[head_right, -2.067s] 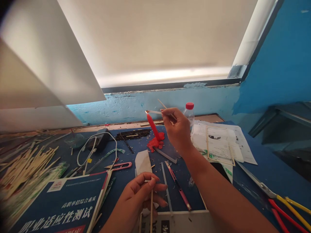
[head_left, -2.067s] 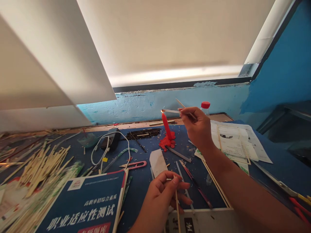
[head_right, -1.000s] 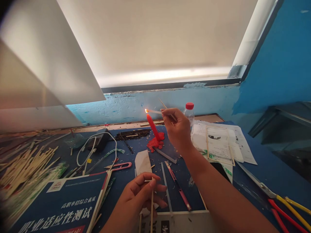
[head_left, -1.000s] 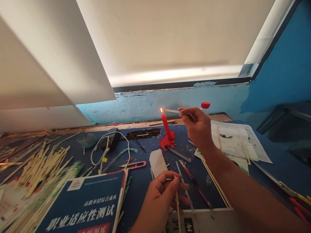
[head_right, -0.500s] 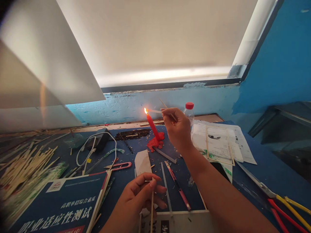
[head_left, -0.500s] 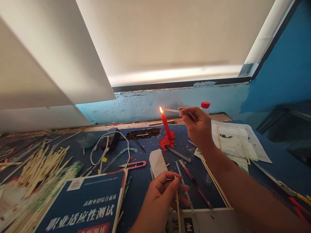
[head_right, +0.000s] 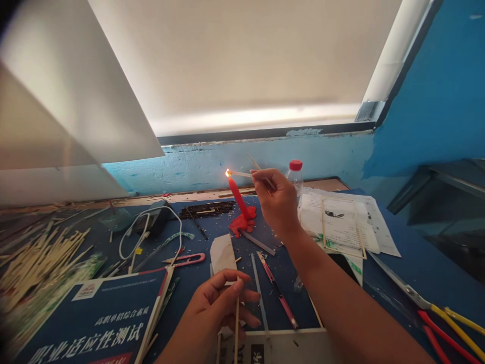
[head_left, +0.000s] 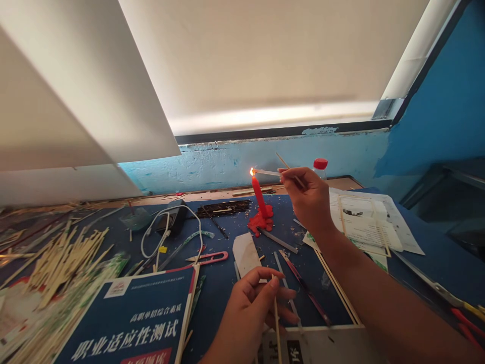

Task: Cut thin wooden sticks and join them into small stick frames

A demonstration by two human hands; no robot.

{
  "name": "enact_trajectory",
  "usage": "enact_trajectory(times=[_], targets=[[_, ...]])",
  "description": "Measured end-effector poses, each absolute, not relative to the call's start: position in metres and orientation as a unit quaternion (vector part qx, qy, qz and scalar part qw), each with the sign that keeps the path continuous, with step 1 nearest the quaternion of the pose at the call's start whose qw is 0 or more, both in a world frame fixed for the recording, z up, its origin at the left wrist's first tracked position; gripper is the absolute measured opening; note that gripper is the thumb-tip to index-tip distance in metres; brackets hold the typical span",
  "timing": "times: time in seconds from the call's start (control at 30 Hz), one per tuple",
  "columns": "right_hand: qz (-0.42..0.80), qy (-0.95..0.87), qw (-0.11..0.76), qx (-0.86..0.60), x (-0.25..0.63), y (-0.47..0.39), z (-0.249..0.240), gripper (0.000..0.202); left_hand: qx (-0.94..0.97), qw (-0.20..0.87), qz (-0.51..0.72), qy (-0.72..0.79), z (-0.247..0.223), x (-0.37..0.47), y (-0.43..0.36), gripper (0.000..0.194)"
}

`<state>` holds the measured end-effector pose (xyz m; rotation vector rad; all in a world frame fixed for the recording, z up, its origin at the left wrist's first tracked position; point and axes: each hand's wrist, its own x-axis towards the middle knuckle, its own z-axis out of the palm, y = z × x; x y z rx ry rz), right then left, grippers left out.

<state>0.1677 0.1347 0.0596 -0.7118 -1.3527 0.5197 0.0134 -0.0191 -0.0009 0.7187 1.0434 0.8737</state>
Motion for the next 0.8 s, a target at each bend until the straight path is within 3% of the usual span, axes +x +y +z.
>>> enact_trajectory(times=[0.8], targets=[[0.236, -0.607, 0.689, -0.320, 0.1678, 0.1350, 0.0589, 0.008, 0.344, 0.705, 0.400, 0.474, 0.0023, 0.0134, -0.0193, 0.048]])
